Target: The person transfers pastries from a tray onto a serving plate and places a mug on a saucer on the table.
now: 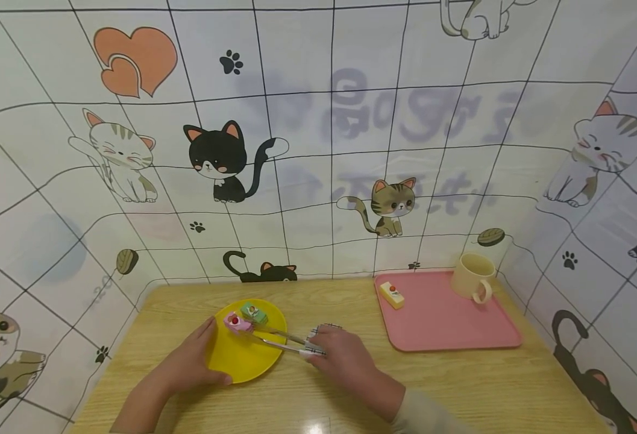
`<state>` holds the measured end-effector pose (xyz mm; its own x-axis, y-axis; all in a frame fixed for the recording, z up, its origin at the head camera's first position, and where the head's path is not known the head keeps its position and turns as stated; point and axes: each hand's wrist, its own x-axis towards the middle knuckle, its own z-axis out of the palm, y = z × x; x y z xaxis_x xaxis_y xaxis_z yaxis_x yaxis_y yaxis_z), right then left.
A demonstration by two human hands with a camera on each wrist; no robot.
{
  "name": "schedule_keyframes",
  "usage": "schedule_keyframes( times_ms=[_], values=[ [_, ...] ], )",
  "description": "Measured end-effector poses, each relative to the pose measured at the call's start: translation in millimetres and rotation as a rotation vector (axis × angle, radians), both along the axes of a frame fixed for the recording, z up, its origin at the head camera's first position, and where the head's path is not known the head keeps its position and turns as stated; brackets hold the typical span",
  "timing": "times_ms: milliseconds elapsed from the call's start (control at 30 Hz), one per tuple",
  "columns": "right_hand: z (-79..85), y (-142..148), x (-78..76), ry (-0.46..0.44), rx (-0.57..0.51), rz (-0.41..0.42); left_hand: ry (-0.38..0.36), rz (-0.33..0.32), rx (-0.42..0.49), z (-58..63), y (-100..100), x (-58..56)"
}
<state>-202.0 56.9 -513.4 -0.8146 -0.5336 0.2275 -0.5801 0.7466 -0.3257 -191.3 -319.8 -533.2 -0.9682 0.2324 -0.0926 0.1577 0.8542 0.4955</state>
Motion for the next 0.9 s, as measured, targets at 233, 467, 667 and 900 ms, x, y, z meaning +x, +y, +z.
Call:
schedule_keyframes(
  times_ms=[233, 467, 667, 900],
  values=[
    [-4.6, -8, -1.2, 0.021, -0.006, 0.002, -0.001, -0.001, 0.0, 0.6, 1, 0.4],
    [-9.9, -11, -4.3, 0.02, 0.006, -0.009, 0.0, -0.004, -0.003, -0.9, 0, 0.6],
    [-15.4, -14, -7.3, 0.034, 0.012, -0.012, -0.002, -0.005, -0.009, -0.4, 1, 0.1],
    [-22.1, -18, -10.4, 0.021, 0.012, -0.026, 0.006, -0.013, -0.011, -0.7, 0, 0.5]
  ],
)
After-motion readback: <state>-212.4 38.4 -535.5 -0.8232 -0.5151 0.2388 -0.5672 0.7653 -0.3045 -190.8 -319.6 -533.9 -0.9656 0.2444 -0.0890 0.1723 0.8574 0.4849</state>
